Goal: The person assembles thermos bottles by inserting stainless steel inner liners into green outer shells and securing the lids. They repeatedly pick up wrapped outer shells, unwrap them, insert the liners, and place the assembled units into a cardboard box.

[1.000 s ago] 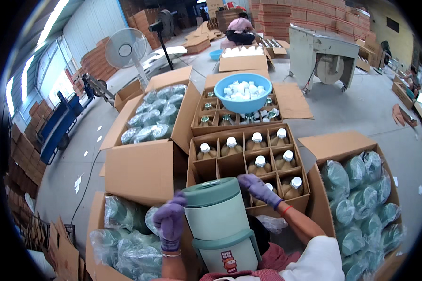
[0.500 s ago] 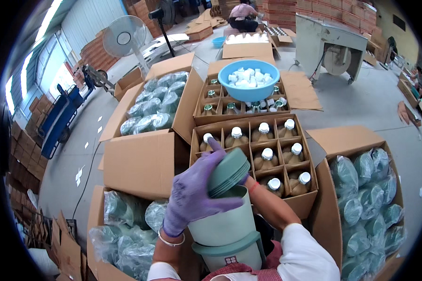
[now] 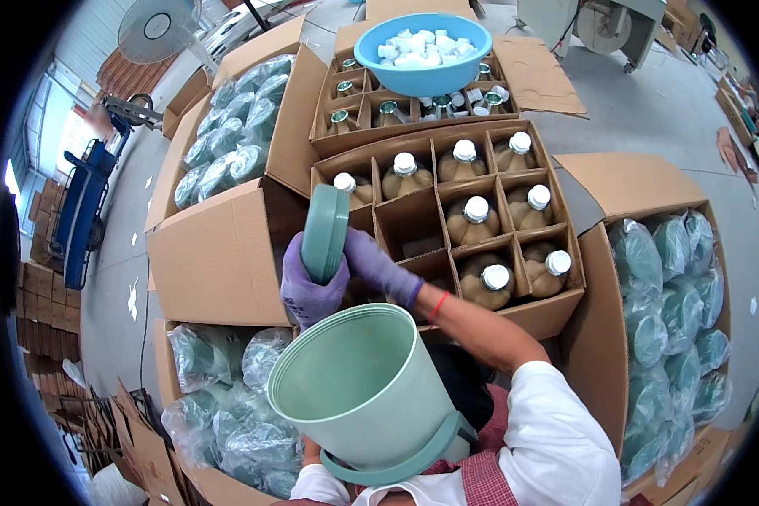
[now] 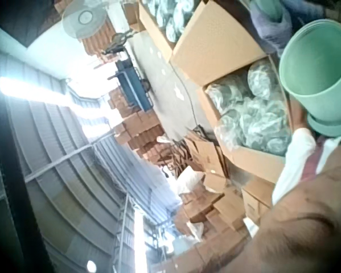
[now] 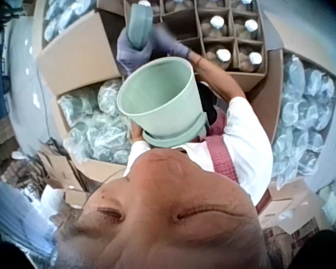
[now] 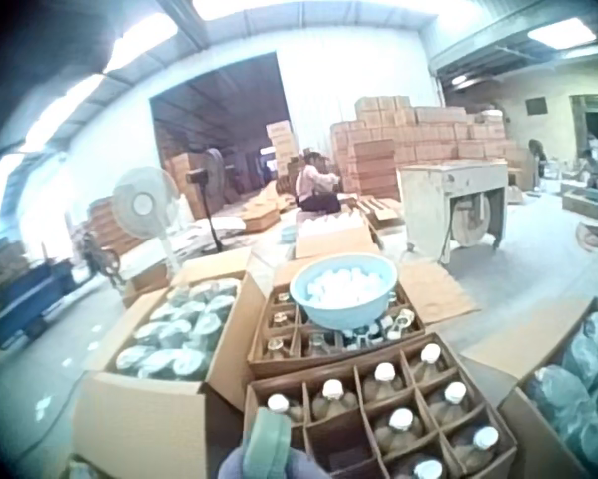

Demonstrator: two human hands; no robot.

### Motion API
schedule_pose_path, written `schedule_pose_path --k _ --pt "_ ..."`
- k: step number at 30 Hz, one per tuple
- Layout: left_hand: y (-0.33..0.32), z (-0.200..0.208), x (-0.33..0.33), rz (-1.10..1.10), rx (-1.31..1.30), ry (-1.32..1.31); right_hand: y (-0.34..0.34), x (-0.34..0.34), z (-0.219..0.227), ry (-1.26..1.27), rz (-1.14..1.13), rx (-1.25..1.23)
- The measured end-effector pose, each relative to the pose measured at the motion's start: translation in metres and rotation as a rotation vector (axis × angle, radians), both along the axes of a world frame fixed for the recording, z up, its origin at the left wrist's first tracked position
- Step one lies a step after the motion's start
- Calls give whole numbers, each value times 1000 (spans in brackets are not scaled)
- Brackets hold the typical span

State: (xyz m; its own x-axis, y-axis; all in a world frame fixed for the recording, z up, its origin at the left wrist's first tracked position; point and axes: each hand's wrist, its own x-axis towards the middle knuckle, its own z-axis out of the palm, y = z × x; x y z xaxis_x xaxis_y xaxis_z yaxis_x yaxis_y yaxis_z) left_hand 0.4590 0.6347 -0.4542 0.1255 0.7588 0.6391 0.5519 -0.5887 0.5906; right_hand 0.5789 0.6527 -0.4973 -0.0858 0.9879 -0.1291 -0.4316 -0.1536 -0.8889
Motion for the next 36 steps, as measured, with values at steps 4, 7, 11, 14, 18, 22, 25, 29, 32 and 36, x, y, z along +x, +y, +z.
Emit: schedule_pose_path --k 4,7,11,14,18,22,25,29,32,36 --pt "31 -19 -27 389 -80 -710 82 48 -29 381 123 -80" --pt "43 -8 -16 -76 -137 -1288 152 86 -74 -615 -374 293" --pt "38 -33 -13 -530 -399 -1631 196 50 -123 -1522 -205 450" --pt "32 -42 -15 -661 -476 -1716 190 15 -138 -1600 -184 297" --pt "41 -90 -34 -401 -471 -1208 148 28 -96 -1502 -172 647" --pt "40 -105 -45 -939 -662 -1730 86 46 42 -1444 -343 1165" --pt "71 -93 -20 -863 -961 -1747 7 63 163 -1363 -285 1581" --pt "70 -68 -6 -799 -993 -1485 -51 61 197 -1674 -192 2192" --pt "34 -59 -22 -723 -971 -1322 -76 76 219 -1494 155 1931" --pt "-36 -55 -47 -615 -930 -1072 -84 98 197 -1085 -102 1084"
